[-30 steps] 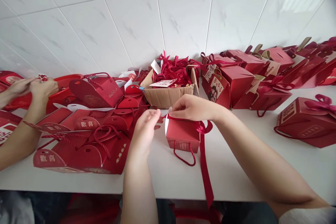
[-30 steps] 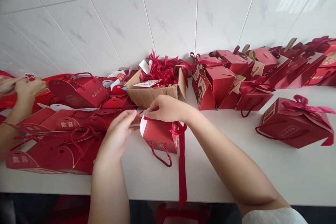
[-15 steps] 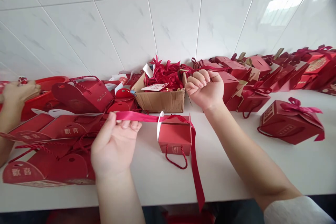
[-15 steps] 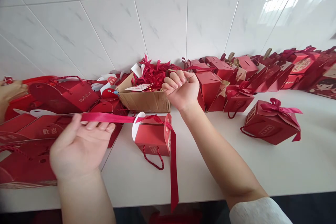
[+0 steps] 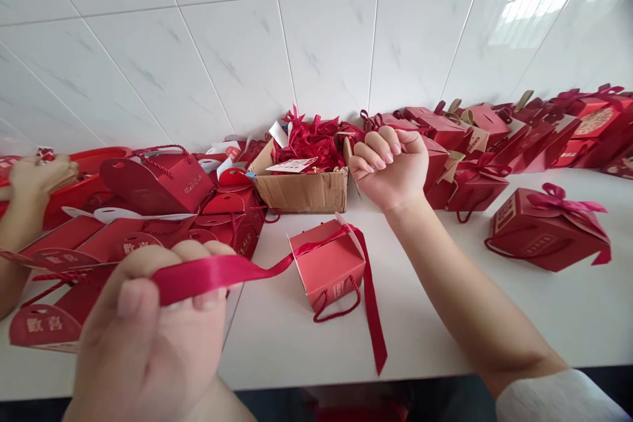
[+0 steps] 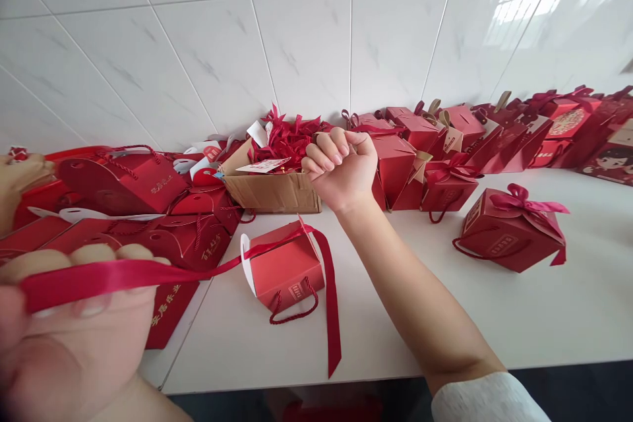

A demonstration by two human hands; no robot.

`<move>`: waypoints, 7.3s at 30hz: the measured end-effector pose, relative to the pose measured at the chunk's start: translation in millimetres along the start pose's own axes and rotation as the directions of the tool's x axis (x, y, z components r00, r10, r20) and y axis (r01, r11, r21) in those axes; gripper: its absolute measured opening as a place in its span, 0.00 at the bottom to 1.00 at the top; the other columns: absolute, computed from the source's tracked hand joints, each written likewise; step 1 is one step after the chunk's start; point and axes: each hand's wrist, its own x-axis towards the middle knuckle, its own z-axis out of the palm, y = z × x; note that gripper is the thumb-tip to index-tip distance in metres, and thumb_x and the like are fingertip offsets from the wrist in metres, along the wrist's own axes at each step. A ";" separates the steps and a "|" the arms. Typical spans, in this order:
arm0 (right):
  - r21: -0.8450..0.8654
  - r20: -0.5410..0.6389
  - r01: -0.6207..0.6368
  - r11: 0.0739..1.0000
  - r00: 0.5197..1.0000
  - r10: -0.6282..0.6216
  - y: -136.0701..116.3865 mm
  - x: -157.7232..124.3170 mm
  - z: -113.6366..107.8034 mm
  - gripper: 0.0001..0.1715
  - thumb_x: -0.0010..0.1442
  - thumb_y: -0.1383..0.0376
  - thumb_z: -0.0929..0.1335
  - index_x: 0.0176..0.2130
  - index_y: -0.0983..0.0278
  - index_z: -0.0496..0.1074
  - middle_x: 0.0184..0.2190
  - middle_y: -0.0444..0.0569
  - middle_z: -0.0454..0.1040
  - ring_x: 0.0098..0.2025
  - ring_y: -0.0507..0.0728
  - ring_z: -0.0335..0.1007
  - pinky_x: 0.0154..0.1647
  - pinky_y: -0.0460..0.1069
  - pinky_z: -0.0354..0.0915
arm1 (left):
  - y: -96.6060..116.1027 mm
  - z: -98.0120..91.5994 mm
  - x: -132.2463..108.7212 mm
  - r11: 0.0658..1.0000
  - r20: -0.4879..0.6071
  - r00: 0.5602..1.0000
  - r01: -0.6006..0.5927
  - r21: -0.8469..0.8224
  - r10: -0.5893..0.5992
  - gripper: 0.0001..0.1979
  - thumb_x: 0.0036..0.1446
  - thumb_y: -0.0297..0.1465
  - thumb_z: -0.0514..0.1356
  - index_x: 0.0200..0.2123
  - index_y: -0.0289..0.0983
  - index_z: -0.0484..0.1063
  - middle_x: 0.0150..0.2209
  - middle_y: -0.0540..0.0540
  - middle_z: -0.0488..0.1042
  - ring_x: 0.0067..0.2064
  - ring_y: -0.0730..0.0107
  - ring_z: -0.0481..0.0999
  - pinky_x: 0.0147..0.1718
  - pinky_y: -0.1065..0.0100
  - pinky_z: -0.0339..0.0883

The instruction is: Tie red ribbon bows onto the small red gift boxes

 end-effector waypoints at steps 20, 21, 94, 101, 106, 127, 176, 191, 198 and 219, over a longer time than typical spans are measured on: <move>-0.241 0.047 0.081 0.967 0.996 -0.072 1.7 -4.7 14.2 0.25 0.49 0.64 0.64 0.18 0.62 0.41 0.14 0.38 0.43 0.17 0.47 0.41 0.17 0.45 0.49 | -12.4 30.4 20.3 0.250 0.181 0.687 0.001 0.968 -0.704 0.19 0.55 0.49 0.52 0.31 0.40 0.69 0.21 0.53 0.67 0.23 0.70 0.66 0.22 0.71 0.54; -0.255 0.056 0.089 0.963 0.995 -0.078 1.7 -5.3 15.5 0.25 0.49 0.64 0.64 0.18 0.62 0.41 0.14 0.38 0.43 0.17 0.47 0.42 0.17 0.45 0.49 | -13.0 30.0 20.4 0.235 0.192 0.672 -0.027 0.972 -0.715 0.20 0.56 0.49 0.51 0.30 0.39 0.69 0.21 0.52 0.67 0.24 0.70 0.66 0.23 0.71 0.54; -0.624 0.548 0.429 0.654 0.836 -0.026 13.2 -37.6 74.3 0.20 0.49 0.76 0.70 0.28 0.57 0.55 0.25 0.41 0.73 0.30 0.55 0.72 0.33 0.56 0.70 | -18.5 34.6 25.7 0.316 0.179 0.724 0.057 0.947 -0.666 0.24 0.57 0.52 0.48 0.48 0.45 0.67 0.43 0.45 0.75 0.43 0.57 0.74 0.38 0.65 0.64; -0.631 0.512 0.411 0.658 0.858 -0.045 13.5 -38.4 74.0 0.21 0.50 0.75 0.70 0.27 0.58 0.54 0.24 0.40 0.74 0.30 0.55 0.72 0.33 0.54 0.70 | -18.7 33.6 25.6 0.289 0.165 0.727 0.048 0.956 -0.667 0.24 0.57 0.53 0.48 0.46 0.43 0.67 0.42 0.44 0.75 0.43 0.56 0.74 0.36 0.66 0.64; -0.635 0.519 0.419 0.649 0.854 -0.043 14.1 -35.5 70.6 0.22 0.50 0.72 0.72 0.27 0.58 0.54 0.24 0.39 0.74 0.29 0.53 0.71 0.32 0.51 0.70 | -17.3 33.8 26.8 0.262 0.145 0.698 0.064 0.963 -0.702 0.27 0.57 0.54 0.46 0.51 0.46 0.65 0.46 0.46 0.73 0.46 0.56 0.72 0.36 0.67 0.62; -0.668 0.482 0.408 0.622 0.874 -0.055 16.4 -36.4 63.5 0.18 0.53 0.72 0.70 0.29 0.57 0.56 0.26 0.40 0.73 0.30 0.53 0.71 0.35 0.53 0.70 | -23.4 29.9 26.7 0.262 0.150 0.677 0.065 0.963 -0.720 0.24 0.57 0.55 0.45 0.44 0.46 0.65 0.43 0.48 0.73 0.45 0.57 0.71 0.40 0.64 0.60; -0.860 -0.279 -0.385 0.336 0.904 0.323 -7.3 -103.3 -36.9 0.15 0.55 0.62 0.71 0.37 0.61 0.61 0.30 0.40 0.62 0.29 0.47 0.58 0.30 0.45 0.58 | -32.5 18.4 41.0 0.516 0.185 0.899 0.052 0.855 -0.397 0.17 0.56 0.46 0.55 0.34 0.38 0.70 0.39 0.46 0.74 0.41 0.63 0.73 0.41 0.68 0.64; -0.840 -0.349 -0.499 0.215 0.798 0.491 -29.2 -100.5 -44.7 0.14 0.54 0.57 0.71 0.29 0.65 0.67 0.24 0.41 0.64 0.27 0.48 0.57 0.29 0.46 0.55 | -35.6 10.5 39.8 0.324 0.188 0.845 -0.018 0.946 -0.501 0.21 0.54 0.50 0.53 0.29 0.42 0.78 0.50 0.43 0.69 0.56 0.49 0.61 0.53 0.54 0.57; -0.766 -0.330 -0.485 0.422 0.860 0.389 -32.6 -99.8 -41.8 0.18 0.59 0.57 0.67 0.23 0.65 0.71 0.23 0.47 0.69 0.28 0.53 0.64 0.36 0.50 0.61 | -38.9 12.7 42.4 0.405 0.198 0.874 -0.002 0.914 -0.443 0.20 0.55 0.48 0.53 0.26 0.40 0.75 0.61 0.45 0.62 0.64 0.50 0.51 0.59 0.51 0.50; -0.065 -0.631 -0.425 0.903 0.719 0.293 -26.2 -92.6 -69.2 0.17 0.48 0.71 0.70 0.14 0.64 0.61 0.34 0.44 0.78 0.27 0.48 0.68 0.29 0.45 0.68 | -62.4 24.6 48.9 0.480 0.241 0.798 0.069 0.875 -0.553 0.23 0.55 0.49 0.53 0.19 0.36 0.60 0.19 0.55 0.52 0.24 0.74 0.54 0.24 0.71 0.46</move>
